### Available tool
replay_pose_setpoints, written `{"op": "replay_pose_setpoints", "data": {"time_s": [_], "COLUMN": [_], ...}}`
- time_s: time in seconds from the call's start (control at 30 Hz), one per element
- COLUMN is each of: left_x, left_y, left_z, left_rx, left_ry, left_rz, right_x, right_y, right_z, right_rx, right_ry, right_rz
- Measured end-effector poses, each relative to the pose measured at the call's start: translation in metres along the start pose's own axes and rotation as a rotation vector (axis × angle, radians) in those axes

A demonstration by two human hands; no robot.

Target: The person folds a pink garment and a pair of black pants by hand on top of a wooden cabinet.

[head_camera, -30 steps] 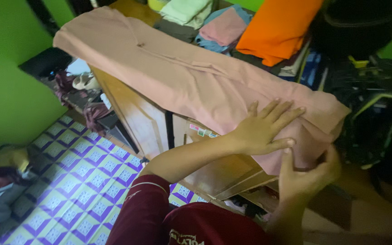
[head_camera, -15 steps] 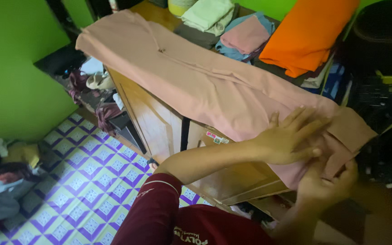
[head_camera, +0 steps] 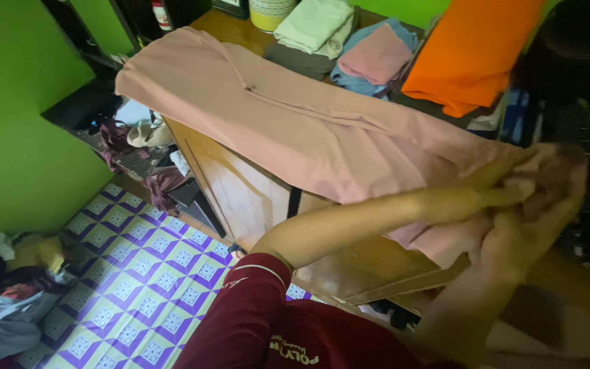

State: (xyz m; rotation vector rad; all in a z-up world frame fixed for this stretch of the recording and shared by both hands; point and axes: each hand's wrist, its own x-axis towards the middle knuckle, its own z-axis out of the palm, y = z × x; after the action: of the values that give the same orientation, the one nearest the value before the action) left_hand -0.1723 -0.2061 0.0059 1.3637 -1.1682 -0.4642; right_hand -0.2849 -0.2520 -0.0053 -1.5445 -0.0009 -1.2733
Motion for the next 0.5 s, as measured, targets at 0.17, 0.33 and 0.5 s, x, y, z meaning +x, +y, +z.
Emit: {"op": "replay_pose_setpoints", "data": {"time_s": [0.17, 0.33, 0.5], "left_x": [0.008, -0.009, -0.030], "left_y": [0.007, -0.023, -0.041], "left_z": [-0.069, -0.188, -0.346], "left_rx": [-0.216, -0.285, -0.300], "left_ry": [0.037, 0.088, 0.124], "left_rz": [0.121, 0.135, 0.067], "right_x": [0.030, 0.055, 0.101], "right_y": [-0.023, -0.010, 0.031], "right_z": [0.066, 0.161, 0.285], "right_rx": [-0.063, 0.430, 0.352], "right_ry": [-0.118, -0.483, -0.582], "right_rz": [-0.070, -0.078, -0.156]}}
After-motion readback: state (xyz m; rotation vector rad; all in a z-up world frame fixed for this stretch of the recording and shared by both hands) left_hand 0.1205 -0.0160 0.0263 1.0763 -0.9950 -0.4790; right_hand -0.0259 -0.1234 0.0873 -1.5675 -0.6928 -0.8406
